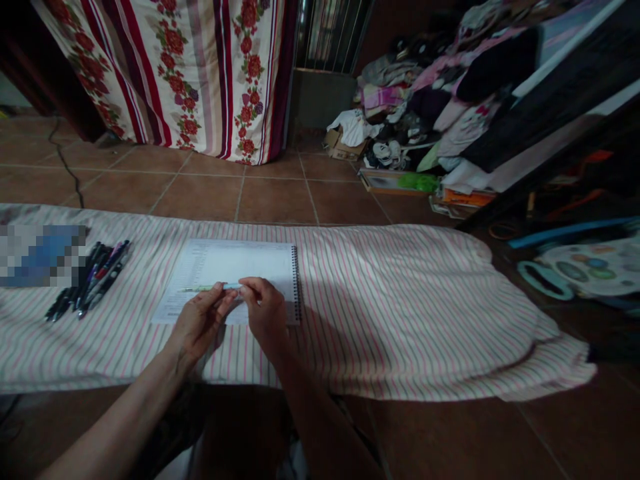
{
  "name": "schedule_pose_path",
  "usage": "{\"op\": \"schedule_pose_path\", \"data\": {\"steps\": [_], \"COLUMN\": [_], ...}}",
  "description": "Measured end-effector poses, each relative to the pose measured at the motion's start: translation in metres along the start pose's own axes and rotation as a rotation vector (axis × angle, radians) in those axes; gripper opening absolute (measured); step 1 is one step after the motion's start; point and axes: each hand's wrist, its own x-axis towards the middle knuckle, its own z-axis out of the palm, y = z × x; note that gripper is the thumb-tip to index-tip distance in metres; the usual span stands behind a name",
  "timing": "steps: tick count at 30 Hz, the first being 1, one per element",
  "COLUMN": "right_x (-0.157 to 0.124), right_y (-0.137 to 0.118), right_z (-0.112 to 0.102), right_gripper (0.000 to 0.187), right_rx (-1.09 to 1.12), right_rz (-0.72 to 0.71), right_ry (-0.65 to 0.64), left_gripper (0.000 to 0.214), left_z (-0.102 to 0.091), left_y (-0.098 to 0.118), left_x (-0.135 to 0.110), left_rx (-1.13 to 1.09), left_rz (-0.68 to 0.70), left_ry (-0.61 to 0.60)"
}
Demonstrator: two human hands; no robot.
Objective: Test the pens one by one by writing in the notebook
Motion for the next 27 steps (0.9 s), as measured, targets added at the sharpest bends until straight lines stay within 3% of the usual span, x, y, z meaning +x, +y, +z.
{"op": "schedule_pose_path", "data": {"steps": [15, 27], "right_x": [-0.0003, 0.0000], "right_y": [-0.0027, 0.0006], "right_z": [0.0014, -0.0020], "right_gripper": [0.015, 0.018], "right_rx": [-0.046, 0.090], "right_rz": [0.064, 0.053], "right_ry": [0.052, -0.023], "left_gripper": [0.014, 0.017], "left_z": [0.0015, 0.0058], "left_y": [-0.0076, -0.0012], "left_x": [0.0010, 0.0046], "left_rx": [-0.013, 0.067], "left_rz": [0.087, 0.095], "left_ry": [-0.068, -0.091]}}
